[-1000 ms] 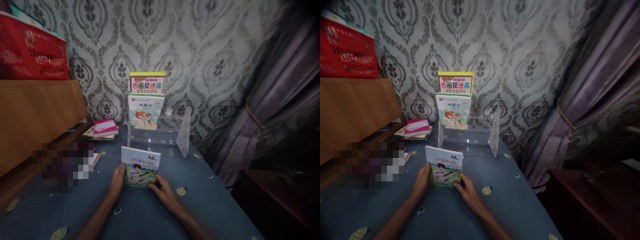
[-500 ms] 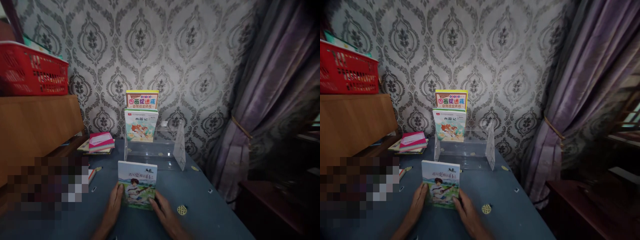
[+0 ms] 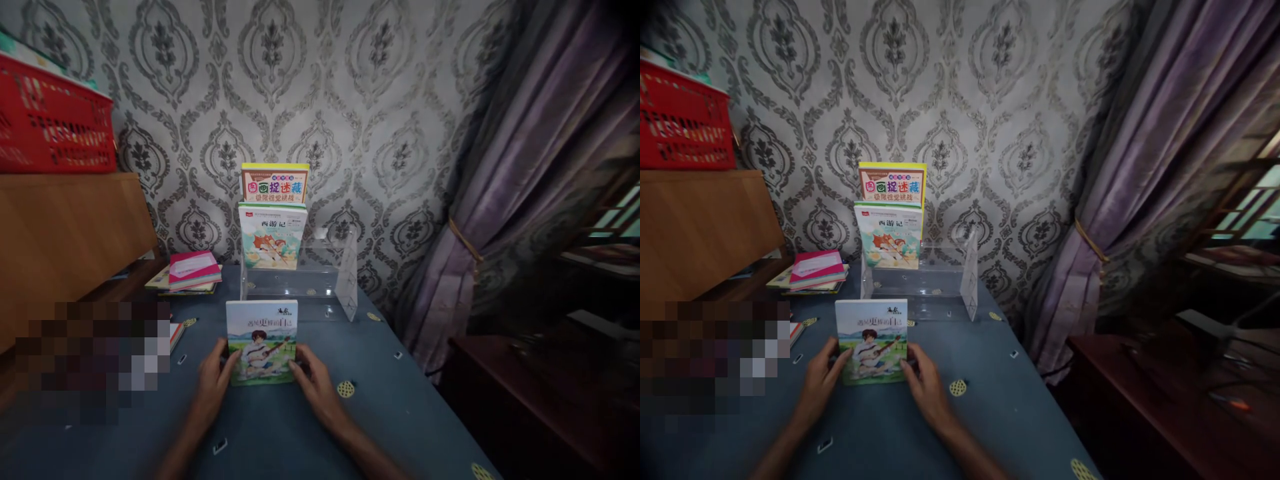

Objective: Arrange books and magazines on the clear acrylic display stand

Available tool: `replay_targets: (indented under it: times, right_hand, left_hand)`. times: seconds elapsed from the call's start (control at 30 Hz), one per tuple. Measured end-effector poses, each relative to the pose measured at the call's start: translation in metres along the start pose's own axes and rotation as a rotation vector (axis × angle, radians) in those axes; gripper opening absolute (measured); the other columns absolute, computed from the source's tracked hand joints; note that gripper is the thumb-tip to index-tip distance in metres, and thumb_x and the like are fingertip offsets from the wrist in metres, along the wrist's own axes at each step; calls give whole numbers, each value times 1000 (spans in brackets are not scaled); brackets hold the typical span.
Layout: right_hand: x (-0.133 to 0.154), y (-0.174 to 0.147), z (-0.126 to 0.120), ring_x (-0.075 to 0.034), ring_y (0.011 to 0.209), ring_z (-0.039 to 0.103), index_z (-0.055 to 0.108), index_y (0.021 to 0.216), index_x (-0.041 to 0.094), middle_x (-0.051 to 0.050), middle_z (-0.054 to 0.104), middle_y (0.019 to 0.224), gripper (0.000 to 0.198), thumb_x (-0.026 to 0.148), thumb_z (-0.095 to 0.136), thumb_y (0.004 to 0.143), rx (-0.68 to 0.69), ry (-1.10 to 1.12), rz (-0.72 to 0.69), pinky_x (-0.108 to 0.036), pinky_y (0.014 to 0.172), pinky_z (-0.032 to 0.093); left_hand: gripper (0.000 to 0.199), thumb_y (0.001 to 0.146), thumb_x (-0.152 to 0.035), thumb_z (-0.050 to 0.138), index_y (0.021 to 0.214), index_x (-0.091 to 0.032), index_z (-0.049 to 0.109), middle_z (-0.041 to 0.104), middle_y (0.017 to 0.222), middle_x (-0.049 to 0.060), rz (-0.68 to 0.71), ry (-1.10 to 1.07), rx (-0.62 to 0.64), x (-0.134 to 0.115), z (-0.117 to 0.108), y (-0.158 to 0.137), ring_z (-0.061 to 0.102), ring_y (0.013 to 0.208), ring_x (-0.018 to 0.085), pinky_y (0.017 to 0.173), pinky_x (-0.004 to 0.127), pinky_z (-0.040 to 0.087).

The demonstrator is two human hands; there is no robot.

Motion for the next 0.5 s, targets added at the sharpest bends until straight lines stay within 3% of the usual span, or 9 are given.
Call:
replay_targets:
  times: [0.2,0.4,0.5]
  right_hand:
    - [22,37,-12,-23,93,67,66,114,21,-9,72,105,30,40,51,95,-40,-38,-75,-33,80,54]
    - [44,96,-31,-22,86,66,64,111,20,-8,71,98,28,36,52,92,-89,-90,-178,-32,74,53]
    - [56,129,-42,-23,87,66,63,110,19,-8,70,98,27,34,52,90,-108,-124,-238,-33,73,54]
  left_hand:
    - [30,88,-52,53,78,-23,51,57,71,-2,52,9,-59,-29,-7,27,55,63,16,61,26,41]
    - [30,89,-49,50,75,-24,42,47,65,-5,209,93,-50,-63,-13,93,48,61,14,61,26,35]
    - [27,90,-46,49,76,-24,42,49,69,-4,307,95,-38,-82,-14,130,49,64,15,60,25,37]
Point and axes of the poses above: each hand's wrist, its own y-axis towards the middle knuckle, its own z-axis out of the palm, x = y × z, the point moved 7 cm from there along y, towards the middle knuckle
